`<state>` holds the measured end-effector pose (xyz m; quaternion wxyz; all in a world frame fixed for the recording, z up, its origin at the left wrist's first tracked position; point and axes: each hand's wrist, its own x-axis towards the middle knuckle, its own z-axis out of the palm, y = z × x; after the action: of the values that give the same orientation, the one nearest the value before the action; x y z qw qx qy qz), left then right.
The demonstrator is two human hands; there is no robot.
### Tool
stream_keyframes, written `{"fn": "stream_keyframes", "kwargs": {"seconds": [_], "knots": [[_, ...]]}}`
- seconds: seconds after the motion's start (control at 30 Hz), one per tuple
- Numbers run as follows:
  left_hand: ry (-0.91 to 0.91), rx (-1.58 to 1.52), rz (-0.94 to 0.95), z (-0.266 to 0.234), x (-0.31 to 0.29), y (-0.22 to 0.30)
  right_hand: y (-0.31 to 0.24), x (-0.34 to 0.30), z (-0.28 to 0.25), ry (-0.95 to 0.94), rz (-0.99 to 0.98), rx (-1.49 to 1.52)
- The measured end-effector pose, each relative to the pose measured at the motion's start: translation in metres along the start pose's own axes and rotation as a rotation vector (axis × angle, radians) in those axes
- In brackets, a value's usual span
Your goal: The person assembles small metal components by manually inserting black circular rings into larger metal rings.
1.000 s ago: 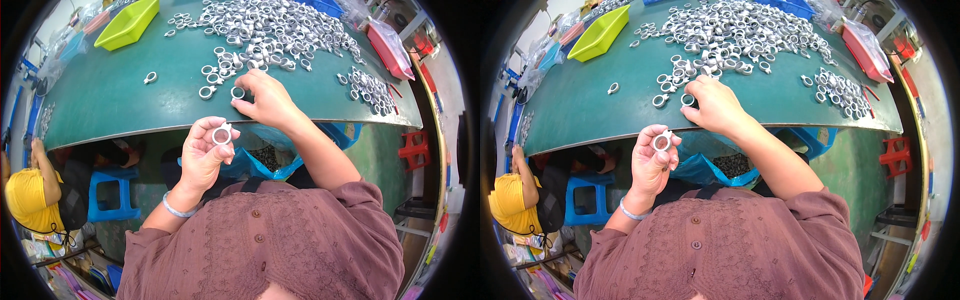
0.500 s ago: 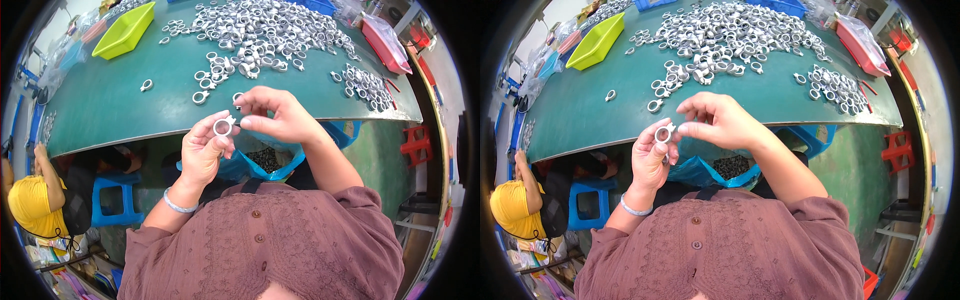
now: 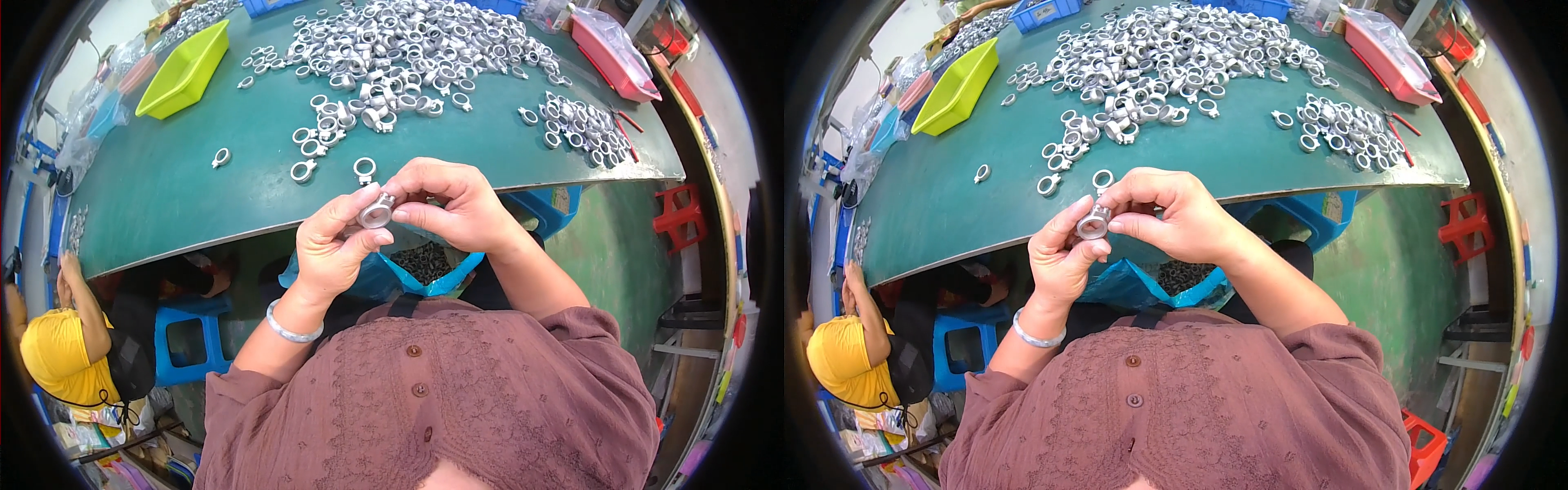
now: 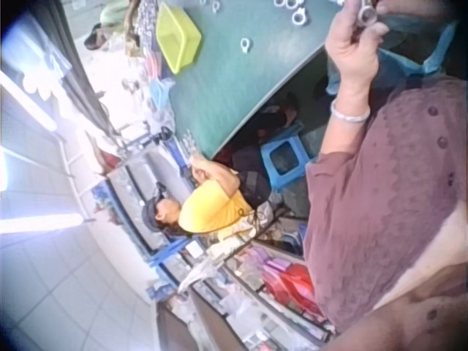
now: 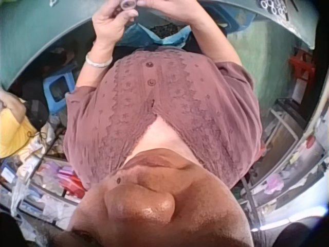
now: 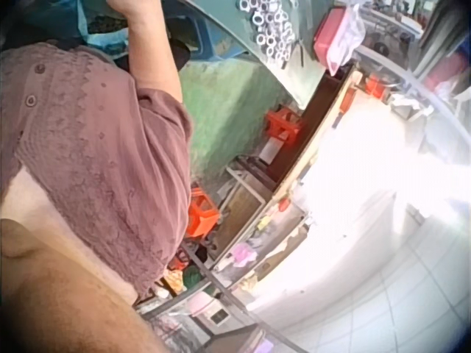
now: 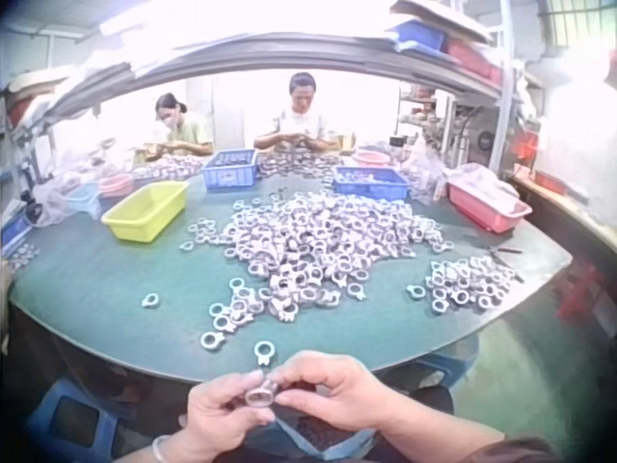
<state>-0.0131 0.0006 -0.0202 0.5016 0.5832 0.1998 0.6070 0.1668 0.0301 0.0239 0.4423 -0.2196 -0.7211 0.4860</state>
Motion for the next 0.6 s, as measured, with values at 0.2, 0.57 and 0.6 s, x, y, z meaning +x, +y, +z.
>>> {"fn": "stream_keyframes", "kwargs": {"seconds": [0.2,0.57,0.6], "knots": [[-0.018,0.108,0.034,-0.002,0.000,0.002,0.002,0.000,0.002,0.003,0.019,0.024],[0.211,-0.514,-0.560,-0.002,-0.012,0.015,0.027,0.023,-0.004,0.067,0.025,-0.808],[0.215,-0.513,-0.558,-0.003,-0.013,0.015,0.029,0.027,-0.003,0.064,0.023,-0.806]]}}
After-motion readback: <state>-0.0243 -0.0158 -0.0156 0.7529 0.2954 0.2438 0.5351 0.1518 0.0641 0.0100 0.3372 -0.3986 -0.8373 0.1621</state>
